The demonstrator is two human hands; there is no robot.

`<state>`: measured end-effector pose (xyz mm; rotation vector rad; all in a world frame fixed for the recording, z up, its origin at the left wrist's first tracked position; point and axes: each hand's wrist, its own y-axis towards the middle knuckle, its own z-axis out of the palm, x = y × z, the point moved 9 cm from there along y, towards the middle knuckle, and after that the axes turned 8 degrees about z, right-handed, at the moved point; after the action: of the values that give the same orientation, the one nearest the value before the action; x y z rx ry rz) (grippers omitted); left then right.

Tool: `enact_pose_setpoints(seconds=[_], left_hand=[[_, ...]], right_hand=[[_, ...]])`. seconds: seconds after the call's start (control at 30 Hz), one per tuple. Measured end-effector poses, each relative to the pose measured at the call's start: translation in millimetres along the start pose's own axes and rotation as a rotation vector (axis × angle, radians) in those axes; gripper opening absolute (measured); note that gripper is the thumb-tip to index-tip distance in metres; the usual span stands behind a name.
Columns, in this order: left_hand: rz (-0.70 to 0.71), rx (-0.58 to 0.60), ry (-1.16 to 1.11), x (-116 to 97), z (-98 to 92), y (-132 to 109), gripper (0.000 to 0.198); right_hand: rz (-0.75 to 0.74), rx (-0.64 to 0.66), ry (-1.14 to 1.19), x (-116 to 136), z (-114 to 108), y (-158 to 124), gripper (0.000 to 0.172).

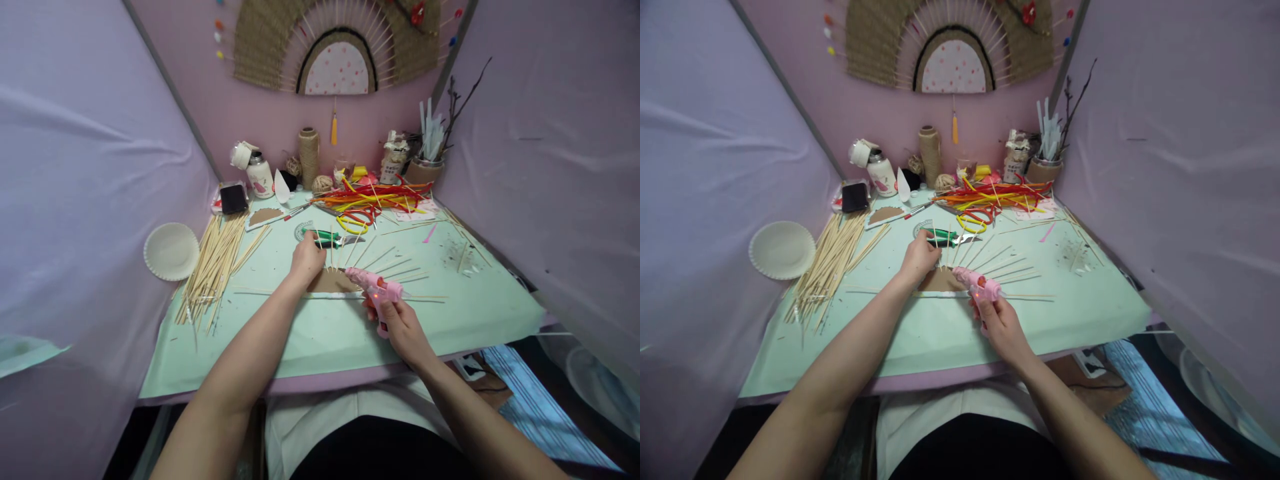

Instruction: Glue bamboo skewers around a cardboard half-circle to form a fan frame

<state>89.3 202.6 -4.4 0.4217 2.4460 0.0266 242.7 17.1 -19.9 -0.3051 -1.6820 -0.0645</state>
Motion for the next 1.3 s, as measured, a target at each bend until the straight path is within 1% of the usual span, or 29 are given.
enact_pose_setpoints(seconds=[0.3,0.53,0.67,1.07,1.2,1.3], left_hand=[[0.013,0.011,-0.023,-0.3,1.1,0.9,0.039],[0.006,0.022,-0.046,1.1,4.4,2.0,0.04],[0.01,0.018,-0.035,0.6,3.7,1.6,0.04],[-0.002,0.023,-0.012,1.1,3.1,1.1,0.038],[0.005,0.02,0.0,-0.3,2.6,-0.2,0.034],[-0.017,0.012,-0.012,-1.6,-2.1,-2.3,0.029]], right_hand=[[0.001,0.012,0.04,1.8,5.4,3.8,0.063],[0.016,0.004,0.048,-2.4,4.7,5.4,0.063],[0.024,0.002,0.042,-4.5,4.2,5.8,0.065],[0.028,-0.01,0.03,-5.4,2.2,6.2,0.063],[0.026,-0.013,0.019,-6.4,1.8,6.6,0.064],[0.027,-0.012,0.028,-6.8,1.9,6.5,0.064]])
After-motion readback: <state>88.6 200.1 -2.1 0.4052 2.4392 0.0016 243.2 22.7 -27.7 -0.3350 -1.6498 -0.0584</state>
